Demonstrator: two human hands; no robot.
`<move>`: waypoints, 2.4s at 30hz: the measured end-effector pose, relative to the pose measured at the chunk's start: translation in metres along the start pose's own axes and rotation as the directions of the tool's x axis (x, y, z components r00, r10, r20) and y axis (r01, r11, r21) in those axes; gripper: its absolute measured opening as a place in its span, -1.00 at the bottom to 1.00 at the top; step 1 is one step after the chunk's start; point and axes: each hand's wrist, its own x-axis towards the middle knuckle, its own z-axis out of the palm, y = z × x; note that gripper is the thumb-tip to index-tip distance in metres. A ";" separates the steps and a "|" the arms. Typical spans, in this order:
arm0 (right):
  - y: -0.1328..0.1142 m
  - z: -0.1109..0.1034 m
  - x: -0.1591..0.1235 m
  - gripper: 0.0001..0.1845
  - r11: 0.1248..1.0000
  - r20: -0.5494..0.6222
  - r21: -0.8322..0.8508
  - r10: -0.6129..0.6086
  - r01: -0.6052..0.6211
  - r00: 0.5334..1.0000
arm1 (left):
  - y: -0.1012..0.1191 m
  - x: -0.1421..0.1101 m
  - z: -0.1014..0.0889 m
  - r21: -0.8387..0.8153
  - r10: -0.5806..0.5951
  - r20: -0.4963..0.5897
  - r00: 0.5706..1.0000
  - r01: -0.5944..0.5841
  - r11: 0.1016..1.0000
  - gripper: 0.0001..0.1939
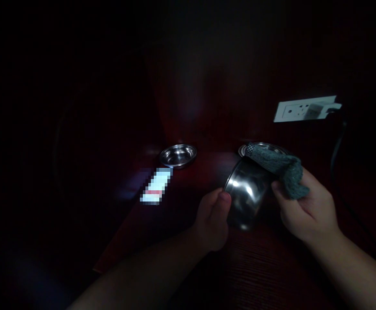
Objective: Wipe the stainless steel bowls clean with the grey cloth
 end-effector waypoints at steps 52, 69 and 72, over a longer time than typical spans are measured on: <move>-0.031 -0.006 0.012 -0.44 0.968 0.193 0.072 -0.252 0.242 0.948 | 0.009 0.006 0.002 -0.065 0.082 -0.249 0.965 -0.101 0.993 -0.55; -0.029 -0.006 0.012 -0.42 0.959 0.244 0.077 -0.283 0.272 0.928 | 0.014 0.010 0.005 -0.124 0.043 -0.298 0.954 -0.083 0.989 -0.60; -0.028 -0.007 0.011 -0.40 0.956 0.242 0.082 -0.294 0.283 0.925 | 0.015 0.011 0.006 -0.115 0.039 -0.313 0.949 -0.079 0.990 -0.61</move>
